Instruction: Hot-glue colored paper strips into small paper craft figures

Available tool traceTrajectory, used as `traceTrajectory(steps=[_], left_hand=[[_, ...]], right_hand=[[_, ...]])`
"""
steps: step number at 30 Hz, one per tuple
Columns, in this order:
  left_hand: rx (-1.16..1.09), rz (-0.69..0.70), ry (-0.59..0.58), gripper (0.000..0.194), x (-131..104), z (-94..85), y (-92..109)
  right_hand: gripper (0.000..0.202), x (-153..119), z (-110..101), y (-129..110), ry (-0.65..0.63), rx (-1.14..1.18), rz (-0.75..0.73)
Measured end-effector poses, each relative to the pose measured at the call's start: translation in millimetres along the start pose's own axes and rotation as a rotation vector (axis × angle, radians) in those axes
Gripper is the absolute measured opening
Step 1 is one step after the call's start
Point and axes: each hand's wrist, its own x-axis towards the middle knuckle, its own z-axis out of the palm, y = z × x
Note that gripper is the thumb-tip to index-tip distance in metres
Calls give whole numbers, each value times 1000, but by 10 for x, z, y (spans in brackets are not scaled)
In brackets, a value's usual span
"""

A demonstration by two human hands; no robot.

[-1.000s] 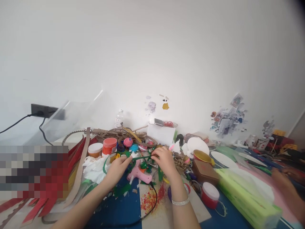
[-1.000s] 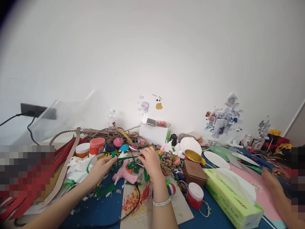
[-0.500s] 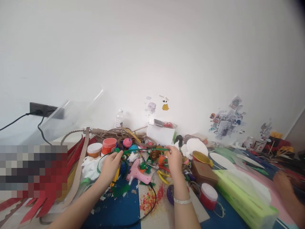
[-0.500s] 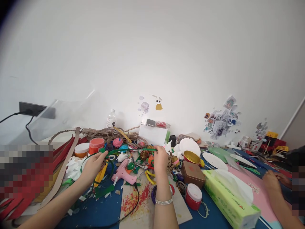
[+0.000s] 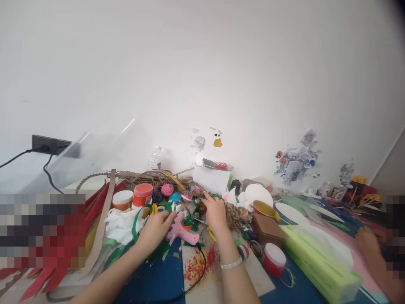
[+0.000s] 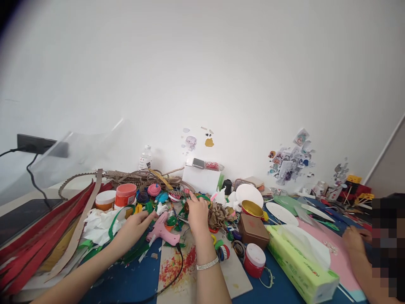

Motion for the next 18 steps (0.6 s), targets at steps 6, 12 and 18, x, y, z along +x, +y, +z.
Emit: traceTrajectory(steps=[6, 12, 18], left_hand=[[25, 54, -17, 37, 10, 63, -28], [4, 128, -61, 37, -20, 64, 9], [-118, 54, 102, 44, -25, -27, 24]], right_hand=[[46, -104, 0, -499, -311, 246, -216], [47, -156, 154, -545, -419, 144, -255], [17, -140, 79, -419, -248, 44, -268]])
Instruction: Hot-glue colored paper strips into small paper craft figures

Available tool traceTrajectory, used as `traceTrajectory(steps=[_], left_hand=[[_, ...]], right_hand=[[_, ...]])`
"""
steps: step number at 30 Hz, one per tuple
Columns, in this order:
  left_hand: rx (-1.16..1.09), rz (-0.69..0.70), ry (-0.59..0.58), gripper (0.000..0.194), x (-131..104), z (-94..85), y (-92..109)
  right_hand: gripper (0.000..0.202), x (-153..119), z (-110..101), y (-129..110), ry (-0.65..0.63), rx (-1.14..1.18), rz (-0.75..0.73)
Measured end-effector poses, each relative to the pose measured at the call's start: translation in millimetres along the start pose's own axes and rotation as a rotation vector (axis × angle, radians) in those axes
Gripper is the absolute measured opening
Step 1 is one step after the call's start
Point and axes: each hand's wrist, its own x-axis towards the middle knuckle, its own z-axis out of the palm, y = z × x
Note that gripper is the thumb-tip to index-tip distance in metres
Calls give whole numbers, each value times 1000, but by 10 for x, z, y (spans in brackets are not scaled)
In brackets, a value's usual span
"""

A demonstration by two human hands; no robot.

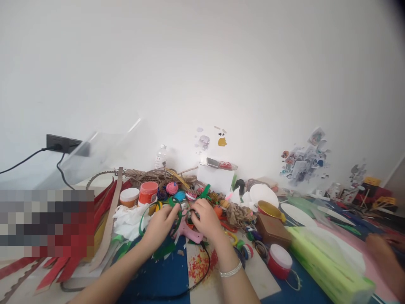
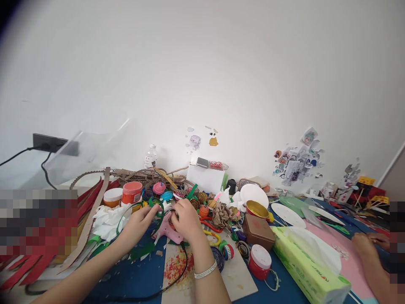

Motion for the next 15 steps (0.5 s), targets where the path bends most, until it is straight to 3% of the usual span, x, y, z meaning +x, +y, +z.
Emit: traceTrajectory(steps=[5, 11, 15], left_hand=[[-126, -80, 119, 45, 33, -33, -45], [4, -70, 32, 38, 24, -59, -9], [239, -111, -36, 42, 18, -58, 0]], right_hand=[[6, -27, -100, 23, 105, -27, 13], [20, -27, -136, 51, 177, -128, 9], [34, -33, -178, 103, 311, -185, 122]])
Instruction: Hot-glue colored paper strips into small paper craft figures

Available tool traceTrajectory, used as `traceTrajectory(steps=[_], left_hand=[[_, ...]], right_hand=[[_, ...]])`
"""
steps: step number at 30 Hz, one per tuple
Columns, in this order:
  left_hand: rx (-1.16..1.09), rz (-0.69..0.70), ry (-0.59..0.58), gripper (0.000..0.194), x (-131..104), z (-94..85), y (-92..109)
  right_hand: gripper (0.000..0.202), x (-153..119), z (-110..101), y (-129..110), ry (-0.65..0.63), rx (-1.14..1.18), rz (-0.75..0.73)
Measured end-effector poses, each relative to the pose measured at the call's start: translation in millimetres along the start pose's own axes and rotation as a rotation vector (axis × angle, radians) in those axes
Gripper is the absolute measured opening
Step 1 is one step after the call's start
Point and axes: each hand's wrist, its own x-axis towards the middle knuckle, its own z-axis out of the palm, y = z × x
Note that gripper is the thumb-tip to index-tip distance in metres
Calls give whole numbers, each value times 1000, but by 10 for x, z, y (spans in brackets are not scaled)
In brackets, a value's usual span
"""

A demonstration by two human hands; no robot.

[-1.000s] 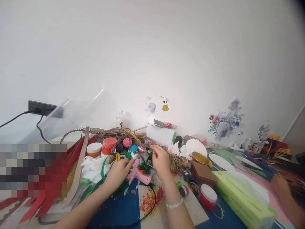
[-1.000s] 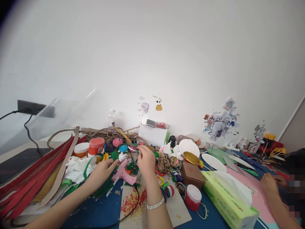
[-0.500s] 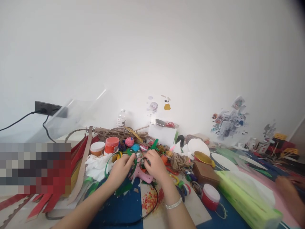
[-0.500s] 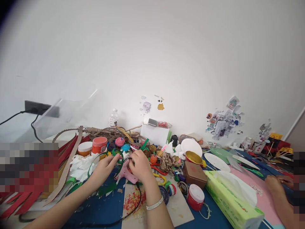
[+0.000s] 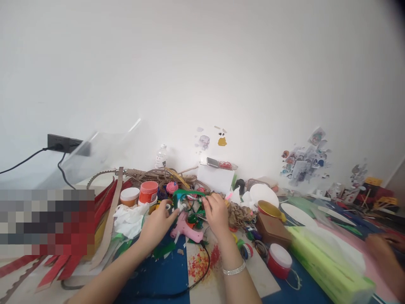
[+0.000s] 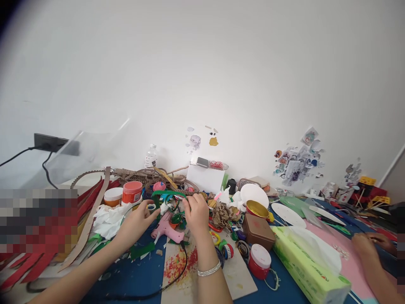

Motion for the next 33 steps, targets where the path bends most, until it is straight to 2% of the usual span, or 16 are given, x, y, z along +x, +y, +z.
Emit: traceTrajectory(steps=[5, 8, 13, 16, 24, 28, 31, 33], left_hand=[[144, 86, -81, 38, -11, 16, -12], [198, 106, -83, 37, -18, 21, -26], [151, 112, -79, 44, -36, 5, -3], [89, 135, -79, 43, -61, -5, 40], [-381, 194, -109, 51, -129, -18, 100], [-297, 255, -176, 36, -153, -29, 155], [-189, 337, -145, 30, -173, -22, 197], [-152, 343, -108, 30, -173, -10, 198]], right_hand=[[45, 6, -54, 87, 123, -42, 168], [46, 2, -88, 141, 188, -55, 275], [43, 8, -168, 242, 295, -71, 408], [41, 16, -199, 242, 292, -89, 349], [30, 24, -10, -12, 74, -205, 25], [28, 10, 77, -72, 49, -227, -18], [26, -2, 101, -93, 40, -222, -23], [25, -4, 105, -94, 36, -205, -13]])
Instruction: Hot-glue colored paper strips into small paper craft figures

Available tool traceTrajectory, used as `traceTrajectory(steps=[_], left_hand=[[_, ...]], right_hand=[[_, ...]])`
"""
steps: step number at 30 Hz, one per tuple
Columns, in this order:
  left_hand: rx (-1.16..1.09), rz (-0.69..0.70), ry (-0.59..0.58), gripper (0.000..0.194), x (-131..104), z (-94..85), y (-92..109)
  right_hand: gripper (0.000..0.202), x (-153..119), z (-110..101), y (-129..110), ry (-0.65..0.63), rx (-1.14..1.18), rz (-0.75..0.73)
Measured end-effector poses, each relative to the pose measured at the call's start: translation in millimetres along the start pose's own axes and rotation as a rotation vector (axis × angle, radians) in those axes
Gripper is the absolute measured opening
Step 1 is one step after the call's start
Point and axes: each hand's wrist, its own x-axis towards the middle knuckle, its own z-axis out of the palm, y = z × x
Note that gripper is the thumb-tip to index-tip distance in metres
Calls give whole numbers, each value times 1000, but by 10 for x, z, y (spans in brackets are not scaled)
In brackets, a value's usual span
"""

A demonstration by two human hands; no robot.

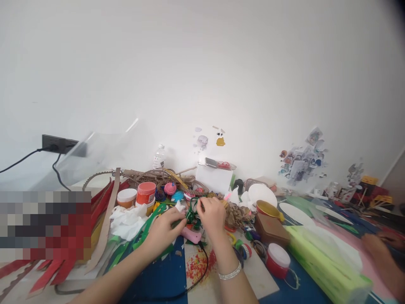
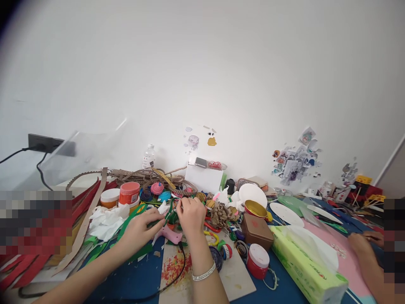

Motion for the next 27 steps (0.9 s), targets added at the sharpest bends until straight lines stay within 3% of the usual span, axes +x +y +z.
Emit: traceTrajectory(steps=[5, 10, 15, 21, 27], left_hand=[[83, -6, 113, 30, 33, 15, -122], [107, -200, 213, 29, 77, -26, -224], [126, -260, 327, 28, 98, -98, -240], [99, -350, 493, 23, 103, -199, -245], [94, -335, 561, 22, 107, -216, -226]], right_hand=[[17, 22, -35, 111, 1, 74, 94], [18, 64, -152, 330, -20, 138, 197], [16, 73, -239, 465, -87, 149, 309], [6, 31, -197, 558, -164, 173, 585], [15, 15, -117, 646, -106, 486, 758]])
